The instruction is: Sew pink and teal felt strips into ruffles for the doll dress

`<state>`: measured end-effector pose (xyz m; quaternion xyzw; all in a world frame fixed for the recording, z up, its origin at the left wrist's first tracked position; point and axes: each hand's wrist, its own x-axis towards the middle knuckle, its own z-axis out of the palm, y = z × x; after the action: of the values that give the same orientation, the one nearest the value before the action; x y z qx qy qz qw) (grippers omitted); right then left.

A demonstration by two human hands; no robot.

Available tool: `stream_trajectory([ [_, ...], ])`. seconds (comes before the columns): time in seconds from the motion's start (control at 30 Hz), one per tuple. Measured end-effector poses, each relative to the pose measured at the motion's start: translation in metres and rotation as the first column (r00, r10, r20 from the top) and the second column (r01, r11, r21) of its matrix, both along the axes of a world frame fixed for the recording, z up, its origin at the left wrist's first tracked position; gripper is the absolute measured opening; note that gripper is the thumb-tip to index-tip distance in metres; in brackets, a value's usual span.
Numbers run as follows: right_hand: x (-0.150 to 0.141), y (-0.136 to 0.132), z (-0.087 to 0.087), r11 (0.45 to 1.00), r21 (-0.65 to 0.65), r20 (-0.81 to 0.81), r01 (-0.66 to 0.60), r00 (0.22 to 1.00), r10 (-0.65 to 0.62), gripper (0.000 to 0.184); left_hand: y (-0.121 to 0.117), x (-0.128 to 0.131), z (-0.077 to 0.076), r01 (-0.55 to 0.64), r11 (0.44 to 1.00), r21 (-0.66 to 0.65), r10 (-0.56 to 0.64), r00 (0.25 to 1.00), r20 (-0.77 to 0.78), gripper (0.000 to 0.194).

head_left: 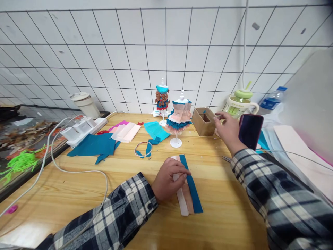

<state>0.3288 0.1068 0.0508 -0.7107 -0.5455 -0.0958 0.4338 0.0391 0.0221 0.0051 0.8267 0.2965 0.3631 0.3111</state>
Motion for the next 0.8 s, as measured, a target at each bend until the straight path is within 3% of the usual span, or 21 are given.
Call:
stream_trajectory([
  [0.17, -0.058, -0.082, -0.031, 0.964, 0.05, -0.136, -0.26, 0.955, 0.265, 0.027, 0.0, -0.001, 0.003, -0.026, 1.0, -0.012, 0.026, 1.0, 0.008, 0.019],
  [0.23, -0.077, -0.11, -0.041, 0.898, -0.034, -0.169, -0.439, 0.888, 0.428, 0.021, -0.001, -0.001, 0.004, -0.035, 0.999, -0.01, 0.035, 0.999, 0.015, 0.02],
  [0.3, -0.091, -0.128, -0.044, 0.861, -0.055, -0.203, -0.505, 0.85, 0.486, 0.018, -0.001, 0.0, 0.004, -0.043, 0.999, 0.0, 0.043, 0.999, 0.018, 0.02],
  [0.63, -0.107, -0.136, -0.041, 0.824, -0.079, -0.283, -0.561, 0.805, 0.521, 0.01, 0.002, 0.002, 0.0, -0.042, 0.996, 0.076, 0.044, 0.999, -0.028, 0.017],
  [0.8, -0.109, -0.138, -0.04, 0.824, -0.107, -0.207, -0.556, 0.823, 0.529, 0.005, 0.002, 0.004, -0.001, -0.028, 0.994, 0.105, 0.034, 0.998, -0.057, 0.012],
])
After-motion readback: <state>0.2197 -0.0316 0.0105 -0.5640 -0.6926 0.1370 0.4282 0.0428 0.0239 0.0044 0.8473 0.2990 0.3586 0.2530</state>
